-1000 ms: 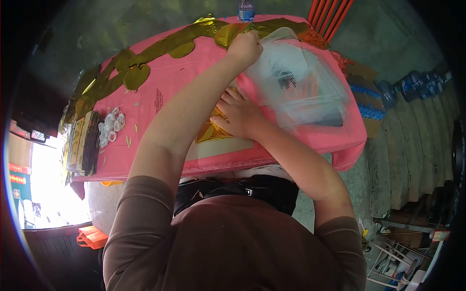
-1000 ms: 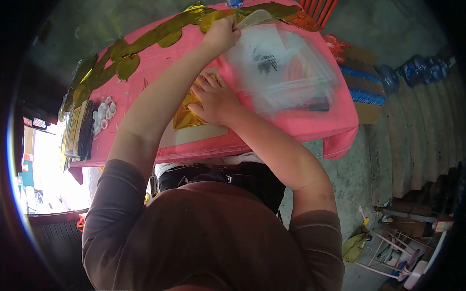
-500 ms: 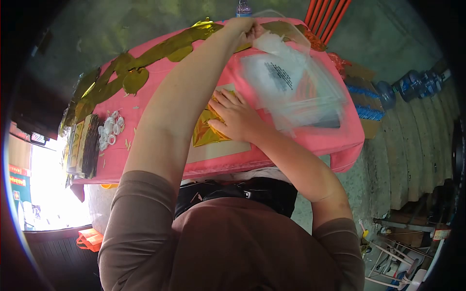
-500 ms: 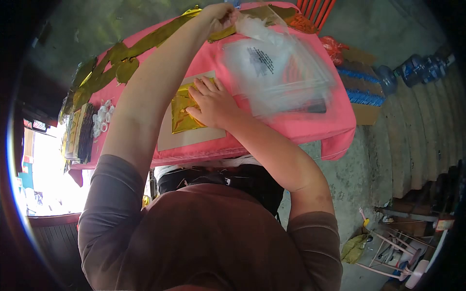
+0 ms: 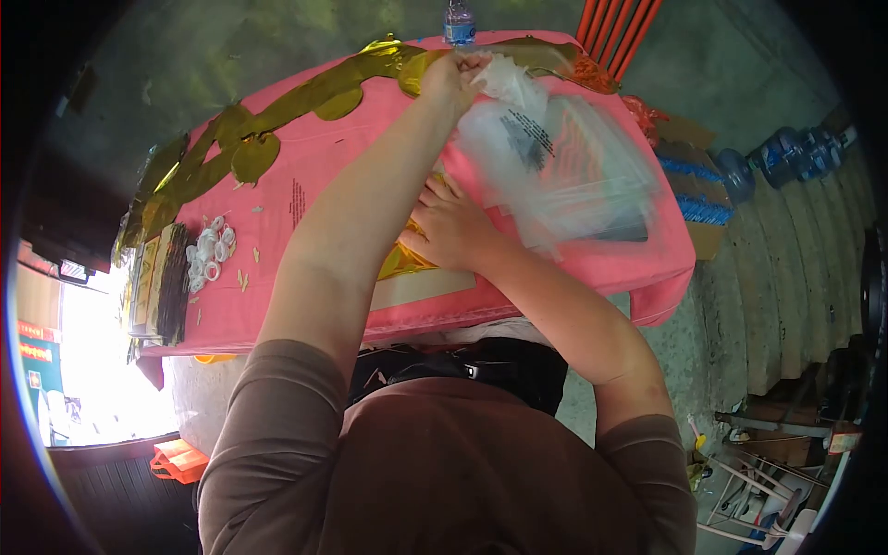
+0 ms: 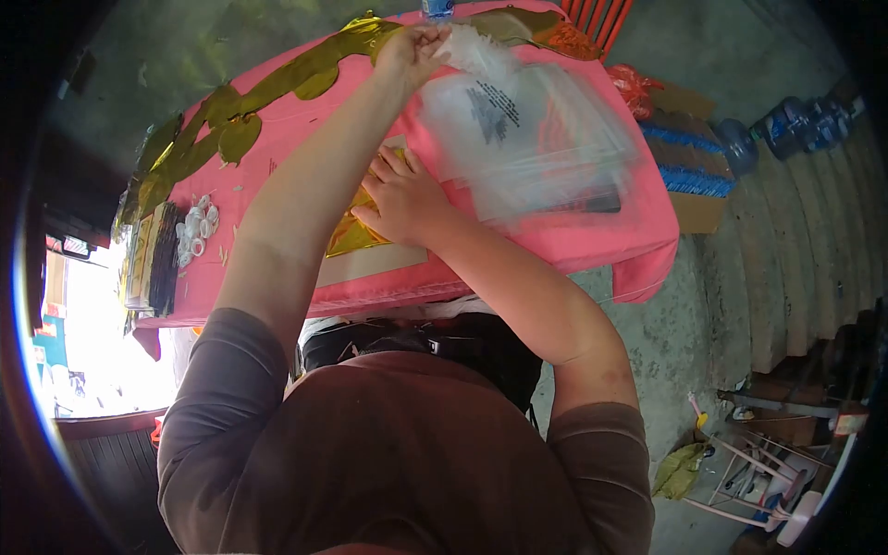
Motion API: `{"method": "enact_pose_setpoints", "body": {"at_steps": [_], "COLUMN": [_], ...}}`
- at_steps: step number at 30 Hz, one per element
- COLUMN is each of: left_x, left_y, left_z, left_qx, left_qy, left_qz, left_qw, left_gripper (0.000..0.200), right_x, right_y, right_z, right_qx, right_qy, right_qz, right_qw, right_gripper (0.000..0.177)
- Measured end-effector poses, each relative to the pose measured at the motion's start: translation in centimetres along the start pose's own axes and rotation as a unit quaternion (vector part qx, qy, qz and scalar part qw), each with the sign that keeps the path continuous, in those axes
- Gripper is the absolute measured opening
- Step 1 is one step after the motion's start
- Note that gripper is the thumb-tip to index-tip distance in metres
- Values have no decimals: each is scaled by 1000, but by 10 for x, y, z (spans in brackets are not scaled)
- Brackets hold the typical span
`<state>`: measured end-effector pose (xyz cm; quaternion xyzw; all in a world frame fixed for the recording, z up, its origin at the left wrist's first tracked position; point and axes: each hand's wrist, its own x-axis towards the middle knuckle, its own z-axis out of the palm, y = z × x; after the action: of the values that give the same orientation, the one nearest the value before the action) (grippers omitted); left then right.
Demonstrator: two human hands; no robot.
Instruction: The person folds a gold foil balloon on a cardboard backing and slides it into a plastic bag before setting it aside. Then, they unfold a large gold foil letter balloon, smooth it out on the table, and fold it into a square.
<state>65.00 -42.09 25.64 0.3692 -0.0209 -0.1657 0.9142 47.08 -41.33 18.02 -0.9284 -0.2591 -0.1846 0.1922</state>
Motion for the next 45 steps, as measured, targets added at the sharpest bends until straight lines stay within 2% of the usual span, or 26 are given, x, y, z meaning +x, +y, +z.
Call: {"method": "enact_pose_setpoints", "body": {"at_steps": [2,4,6,9,12,15,17,18,20,24,26,30,32,35,38,40,45], "left_x": [-12,-17,-16,-2,6,12,4,0,-4,-7,-18,-34,-44,-45,-19,-10,-5], "left_y": [-12,-19,-20,-14,-10,-23,-33,-39,-52,-66,-65,-59,-53,-38,-30,-25,-24], "left_z": [-2,1,6,8,8,-6,-15,-18,-23,-40,-43,-43,-38,-31,-29,-28,-26], "left_qx": [-19,-36,-53,-60,-126,-65,84,84,224,284,392,346,307,342,359,355,343], "left_qy": [18,21,20,-21,-48,-29,-55,-57,-43,-89,-111,-155,-157,-169,-165,-162,-122], "left_qz": [-34,-31,-28,-12,0,13,31,30,104,149,173,135,57,22,70,67,55], "left_qw": [999,999,998,998,991,997,994,994,968,943,896,916,937,924,916,918,930], "left_gripper": [12,10,9,10,7,5,7,7,11,11,11,10,10,13,13,12,14], "right_x": [1,0,1,0,0,0,2,2,2,2,3,2,2,3,2,3,2], "right_y": [0,0,1,2,0,2,-1,-2,-4,-3,-3,-6,-6,-3,-5,-5,-5], "right_z": [1,1,2,3,3,5,0,-3,-7,-3,-5,-11,-10,-7,-6,-4,-7], "right_qx": [-12,24,10,-4,-10,-4,5,14,22,23,32,40,53,29,20,18,13], "right_qy": [-19,30,13,9,16,23,34,34,34,20,12,-21,-28,-33,-40,-57,-59], "right_qz": [-5,-18,-12,-7,-9,-10,-14,-16,-14,-4,2,22,27,0,5,31,27], "right_qw": [1000,999,1000,1000,1000,1000,999,999,999,1000,999,999,998,999,999,998,998], "right_gripper": [59,44,44,44,44,45,46,46,46,49,52,49,46,48,50,52,54]}}
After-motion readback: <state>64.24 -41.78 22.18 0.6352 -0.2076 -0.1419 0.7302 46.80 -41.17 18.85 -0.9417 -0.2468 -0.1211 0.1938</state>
